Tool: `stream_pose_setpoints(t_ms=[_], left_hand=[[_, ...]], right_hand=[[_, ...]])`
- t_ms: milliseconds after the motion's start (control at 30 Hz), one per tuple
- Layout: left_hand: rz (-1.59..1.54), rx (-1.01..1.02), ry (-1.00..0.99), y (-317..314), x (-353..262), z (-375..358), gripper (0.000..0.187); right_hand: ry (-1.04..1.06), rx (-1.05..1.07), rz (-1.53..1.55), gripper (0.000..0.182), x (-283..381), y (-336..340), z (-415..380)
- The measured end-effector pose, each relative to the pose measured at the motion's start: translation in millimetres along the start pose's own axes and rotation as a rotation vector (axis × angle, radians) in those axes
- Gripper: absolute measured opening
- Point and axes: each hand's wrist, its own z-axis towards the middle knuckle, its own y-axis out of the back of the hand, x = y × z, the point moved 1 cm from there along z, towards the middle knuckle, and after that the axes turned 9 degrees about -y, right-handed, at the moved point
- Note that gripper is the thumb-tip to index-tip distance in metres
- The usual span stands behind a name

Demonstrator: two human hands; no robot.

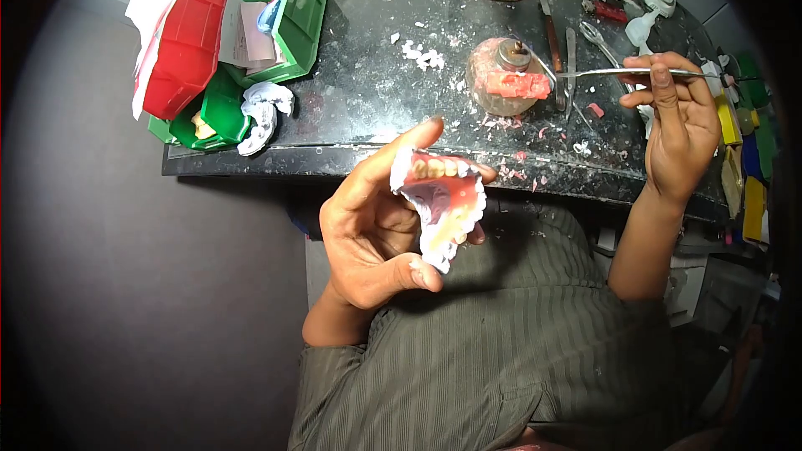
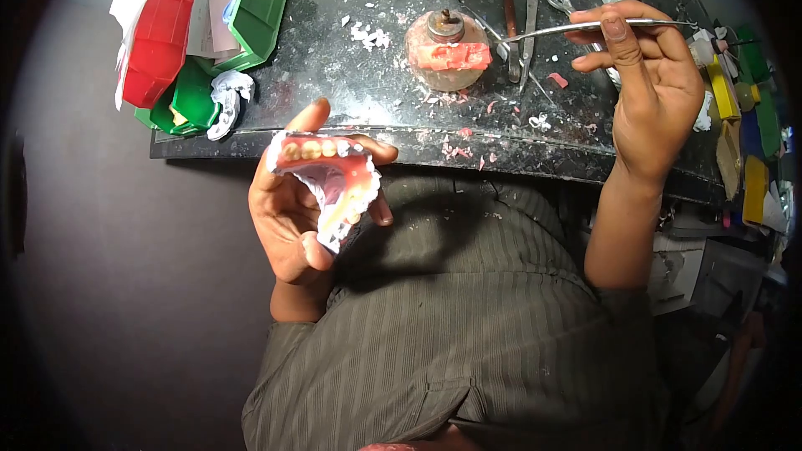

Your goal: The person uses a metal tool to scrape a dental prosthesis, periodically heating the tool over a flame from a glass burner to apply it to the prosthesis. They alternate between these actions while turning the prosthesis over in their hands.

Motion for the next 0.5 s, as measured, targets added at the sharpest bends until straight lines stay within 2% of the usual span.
stream_pose_setpoints(t_ms=[67, 133, 200, 267, 367, 500], left_hand=[[0.037, 0.02, -0.019, -1.1, -0.2, 0.2, 0.101], [0.289, -0.048, -0.059, -3.8, 0.4, -1.2, 0.111], [0.291, 0.001, -0.104, 1.5, 3.0, 0.0, 0.108], [0.266, 0.079, -0.153, 2.4, 3.1, -0.2, 0.091], [0.313, 0.058, -0.164, 0.7, 2.6, -0.5, 0.09], [0.455, 0.057, -0.218, 4.6, 6.1, -1.1, 0.102]], right_hand=[[-0.008, 0.003, 0.0, 0.017, -0.3, 0.8, 0.2], [-0.016, 0.006, 0.0, 0.017, -0.1, 0.9, 0.3], [-0.019, 0.007, -0.011, 0.017, 0.2, 0.6, 0.1], [-0.008, 0.008, -0.01, 0.017, -0.8, 1.4, 0.0], [-0.003, 0.007, -0.011, 0.016, -1.9, 1.3, -0.7], [-0.01, 0.001, -0.016, 0.016, -1.9, 1.4, -1.3]])
